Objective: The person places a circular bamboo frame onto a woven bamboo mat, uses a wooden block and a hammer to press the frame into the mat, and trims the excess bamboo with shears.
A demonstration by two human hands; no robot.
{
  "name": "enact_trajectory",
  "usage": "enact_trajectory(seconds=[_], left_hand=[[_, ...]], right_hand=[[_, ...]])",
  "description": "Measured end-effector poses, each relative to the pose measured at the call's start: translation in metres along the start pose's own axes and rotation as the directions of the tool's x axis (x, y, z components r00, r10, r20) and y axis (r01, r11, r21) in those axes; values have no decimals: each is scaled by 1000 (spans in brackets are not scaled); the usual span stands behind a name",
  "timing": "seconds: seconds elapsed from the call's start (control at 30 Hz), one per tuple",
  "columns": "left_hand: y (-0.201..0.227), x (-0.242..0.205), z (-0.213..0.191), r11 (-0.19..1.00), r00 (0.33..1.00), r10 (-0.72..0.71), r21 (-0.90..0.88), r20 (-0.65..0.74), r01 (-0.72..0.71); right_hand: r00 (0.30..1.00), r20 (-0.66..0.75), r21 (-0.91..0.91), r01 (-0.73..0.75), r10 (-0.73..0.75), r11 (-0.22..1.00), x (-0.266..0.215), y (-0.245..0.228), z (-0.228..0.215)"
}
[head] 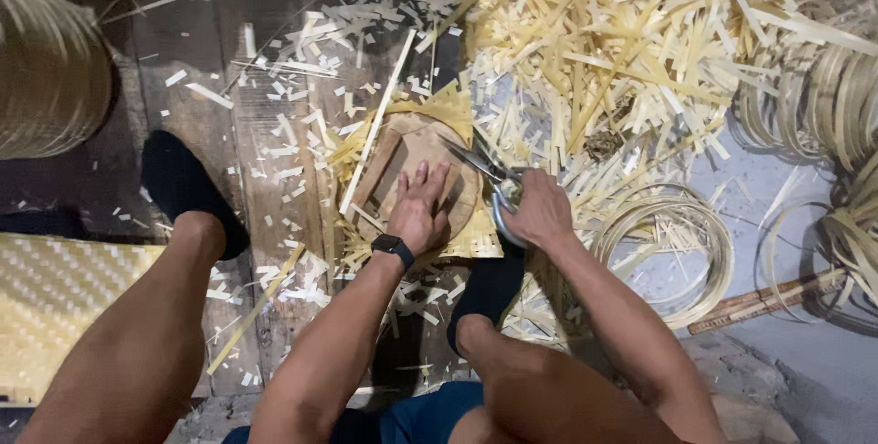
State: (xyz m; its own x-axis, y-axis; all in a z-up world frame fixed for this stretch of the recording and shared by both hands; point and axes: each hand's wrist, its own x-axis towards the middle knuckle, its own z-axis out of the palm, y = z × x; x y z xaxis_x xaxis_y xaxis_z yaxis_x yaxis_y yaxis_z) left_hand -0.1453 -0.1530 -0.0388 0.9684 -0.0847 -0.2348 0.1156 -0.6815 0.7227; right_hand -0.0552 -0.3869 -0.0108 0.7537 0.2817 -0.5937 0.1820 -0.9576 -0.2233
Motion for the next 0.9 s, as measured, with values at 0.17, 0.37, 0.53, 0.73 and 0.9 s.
enact_trajectory(seconds=[0.17, 0.37, 0.53, 0.73, 0.9], left_hand=[[2, -2, -5, 1000, 1000, 17, -25, 3, -17], [-4, -1, -3, 998, 1000, 15, -69, 13, -14], [-12, -5, -6, 999, 999, 47, 14, 18, -47], [-16, 0, -7, 998, 987, 5, 62, 158, -16], [-16, 1, -6, 998, 989, -9, 60, 150, 0]], right_hand=[[999, 20, -49, -45, 47, 998, 11, 19, 7], [956, -257, -152, 103, -140, 983, 34, 5, -5], [998, -54, -92, -42, 37, 995, 37, -17, -15], [987, -117, -277, 73, -109, 958, 30, 18, -22], [932, -298, -330, 101, -205, 939, 58, -7, -2]])
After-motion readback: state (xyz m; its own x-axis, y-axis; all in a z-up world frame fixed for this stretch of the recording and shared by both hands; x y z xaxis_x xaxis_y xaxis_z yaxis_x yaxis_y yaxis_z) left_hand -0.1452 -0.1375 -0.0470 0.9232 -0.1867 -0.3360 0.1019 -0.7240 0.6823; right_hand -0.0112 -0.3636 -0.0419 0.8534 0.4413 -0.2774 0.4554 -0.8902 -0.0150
